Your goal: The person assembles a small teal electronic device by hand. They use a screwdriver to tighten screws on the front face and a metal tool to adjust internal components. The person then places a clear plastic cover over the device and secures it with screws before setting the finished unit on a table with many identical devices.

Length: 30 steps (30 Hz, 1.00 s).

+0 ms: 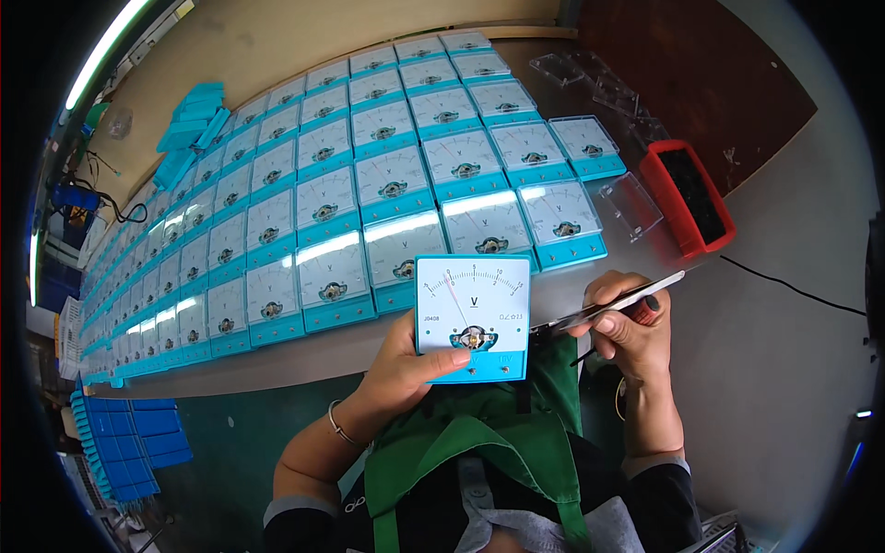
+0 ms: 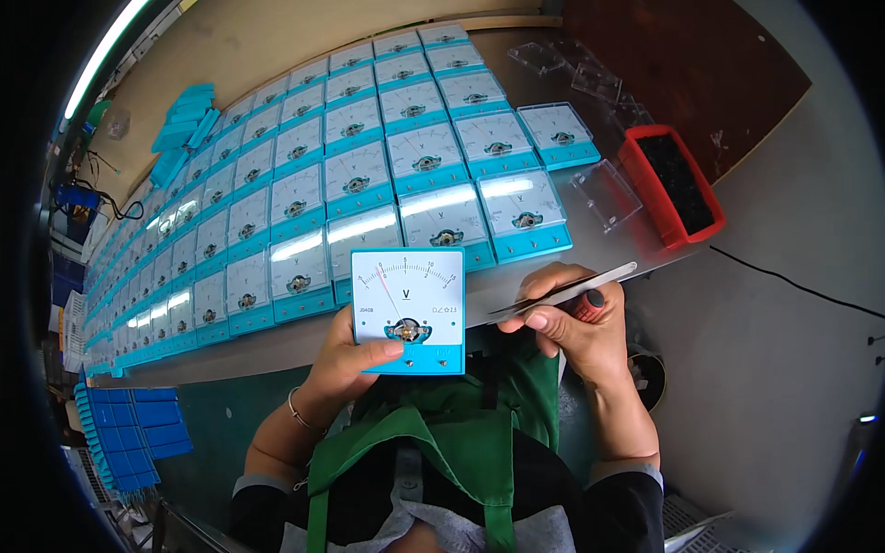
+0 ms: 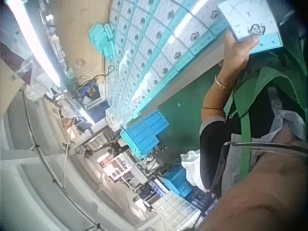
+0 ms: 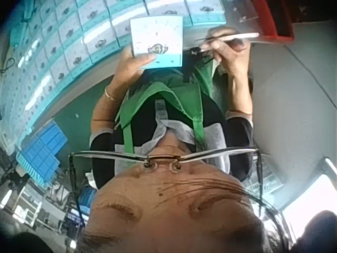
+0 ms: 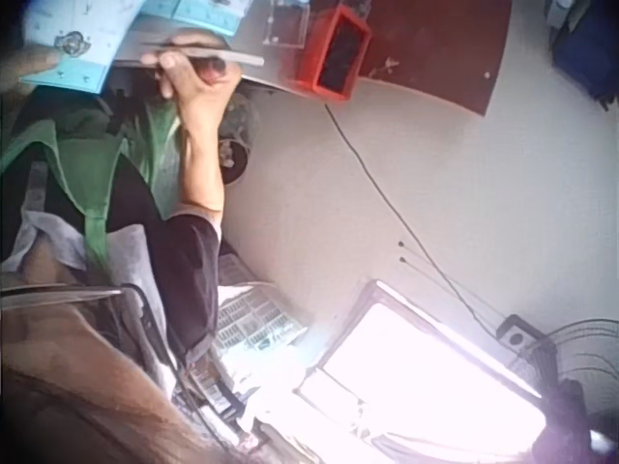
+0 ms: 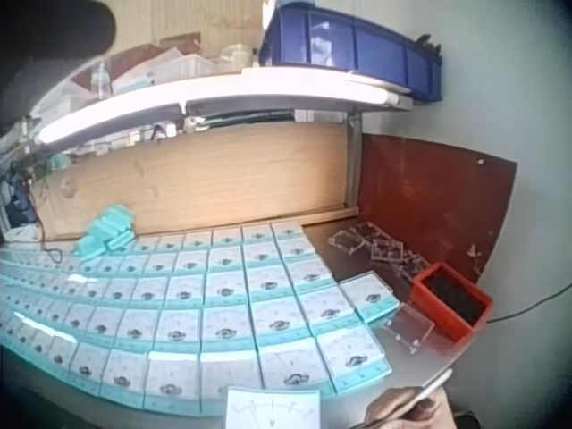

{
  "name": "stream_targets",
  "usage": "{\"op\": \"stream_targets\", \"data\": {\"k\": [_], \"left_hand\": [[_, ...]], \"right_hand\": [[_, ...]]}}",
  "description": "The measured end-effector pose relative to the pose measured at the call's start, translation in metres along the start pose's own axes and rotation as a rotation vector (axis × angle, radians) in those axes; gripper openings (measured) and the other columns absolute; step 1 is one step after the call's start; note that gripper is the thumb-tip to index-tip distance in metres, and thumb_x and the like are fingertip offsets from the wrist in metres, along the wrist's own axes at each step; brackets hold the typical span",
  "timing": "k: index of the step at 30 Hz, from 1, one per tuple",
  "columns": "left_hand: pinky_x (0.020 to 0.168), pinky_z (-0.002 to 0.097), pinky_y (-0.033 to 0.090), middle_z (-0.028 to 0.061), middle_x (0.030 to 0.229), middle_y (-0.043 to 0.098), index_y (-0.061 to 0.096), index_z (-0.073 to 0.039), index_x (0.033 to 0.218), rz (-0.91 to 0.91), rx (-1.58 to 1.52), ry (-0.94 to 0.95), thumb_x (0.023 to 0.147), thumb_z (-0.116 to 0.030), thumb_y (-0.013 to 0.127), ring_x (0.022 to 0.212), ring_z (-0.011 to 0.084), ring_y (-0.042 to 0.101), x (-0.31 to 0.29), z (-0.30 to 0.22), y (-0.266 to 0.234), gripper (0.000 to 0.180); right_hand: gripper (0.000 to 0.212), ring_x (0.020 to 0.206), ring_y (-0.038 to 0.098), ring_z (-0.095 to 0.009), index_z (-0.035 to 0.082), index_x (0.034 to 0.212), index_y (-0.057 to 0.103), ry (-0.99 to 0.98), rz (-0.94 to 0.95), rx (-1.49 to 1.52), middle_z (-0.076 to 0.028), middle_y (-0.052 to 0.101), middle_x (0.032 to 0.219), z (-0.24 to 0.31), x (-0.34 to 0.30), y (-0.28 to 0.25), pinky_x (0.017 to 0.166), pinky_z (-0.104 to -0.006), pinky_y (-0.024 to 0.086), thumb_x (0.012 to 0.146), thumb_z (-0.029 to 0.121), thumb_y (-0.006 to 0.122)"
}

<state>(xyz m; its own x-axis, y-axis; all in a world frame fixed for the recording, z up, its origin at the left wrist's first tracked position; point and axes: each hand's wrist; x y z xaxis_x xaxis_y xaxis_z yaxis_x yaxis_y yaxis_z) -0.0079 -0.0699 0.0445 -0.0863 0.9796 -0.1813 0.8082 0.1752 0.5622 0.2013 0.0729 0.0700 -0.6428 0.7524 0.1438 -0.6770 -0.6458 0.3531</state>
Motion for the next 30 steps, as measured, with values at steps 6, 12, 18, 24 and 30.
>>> {"op": "stream_targets", "data": {"k": [6, 12, 18, 24, 30], "left_hand": [[0.081, 0.0299, 0.047, 0.0097, 0.105, 0.058, 0.046, 0.002, 0.117, 0.055, 0.135, -0.047, 0.077, -0.004, 0.064, 0.094, 0.0145, 0.056, 0.003, 0.008, 0.002, 0.044], [0.081, 0.0295, 0.047, 0.0095, 0.104, 0.058, 0.046, 0.002, 0.117, 0.05, 0.117, -0.061, 0.078, -0.007, 0.065, 0.093, 0.014, 0.056, 0.003, 0.01, 0.003, 0.044], [0.081, 0.0282, 0.046, 0.0085, 0.103, 0.059, 0.048, 0.002, 0.115, 0.071, 0.193, -0.068, 0.078, -0.011, 0.066, 0.092, 0.0127, 0.056, 0.001, 0.012, 0.006, 0.043], [0.081, 0.0282, 0.046, 0.0075, 0.101, 0.059, 0.05, 0.002, 0.112, 0.067, 0.213, -0.087, 0.078, -0.013, 0.066, 0.091, 0.0123, 0.056, 0.001, 0.012, 0.009, 0.041], [0.081, 0.0281, 0.046, 0.0072, 0.1, 0.059, 0.05, 0.002, 0.111, 0.071, 0.222, -0.093, 0.077, -0.015, 0.067, 0.09, 0.0119, 0.056, 0.001, 0.013, 0.011, 0.042]], "right_hand": [[0.018, 0.083, 0.064, -0.02, -0.005, 0.088, 0.059, -0.082, 0.006, -0.123, -0.018, 0.064, 0.092, -0.027, -0.01, 0.023, 0.073, -0.0278, 0.053, 0.073, -0.005, 0.069], [0.012, 0.081, 0.063, -0.018, -0.004, 0.085, 0.063, -0.031, 0.06, -0.173, -0.013, 0.065, 0.09, -0.032, -0.01, 0.021, 0.07, -0.0276, 0.051, 0.076, 0.002, 0.068], [0.012, 0.077, 0.062, -0.015, -0.003, 0.084, 0.063, -0.148, 0.051, -0.306, -0.011, 0.066, 0.085, -0.038, -0.017, 0.015, 0.067, -0.0254, 0.049, 0.077, 0.003, 0.069], [0.011, 0.074, 0.062, -0.015, -0.004, 0.084, 0.062, -0.169, 0.021, -0.274, -0.011, 0.066, 0.083, -0.042, -0.022, 0.015, 0.066, -0.0257, 0.049, 0.078, 0.003, 0.068], [0.01, 0.074, 0.063, -0.017, -0.005, 0.083, 0.063, -0.189, 0.006, -0.249, -0.012, 0.066, 0.082, -0.04, -0.025, 0.016, 0.066, -0.0266, 0.05, 0.077, 0.003, 0.068]]}}
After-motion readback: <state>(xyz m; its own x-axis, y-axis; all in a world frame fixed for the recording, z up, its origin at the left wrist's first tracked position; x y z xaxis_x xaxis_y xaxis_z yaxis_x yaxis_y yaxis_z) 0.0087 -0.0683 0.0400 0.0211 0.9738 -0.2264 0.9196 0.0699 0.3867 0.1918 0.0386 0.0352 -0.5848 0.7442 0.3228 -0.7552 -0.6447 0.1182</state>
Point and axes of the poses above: each hand's wrist, its own x-axis towards the middle knuckle, its own y-axis out of the palm, z = x × y
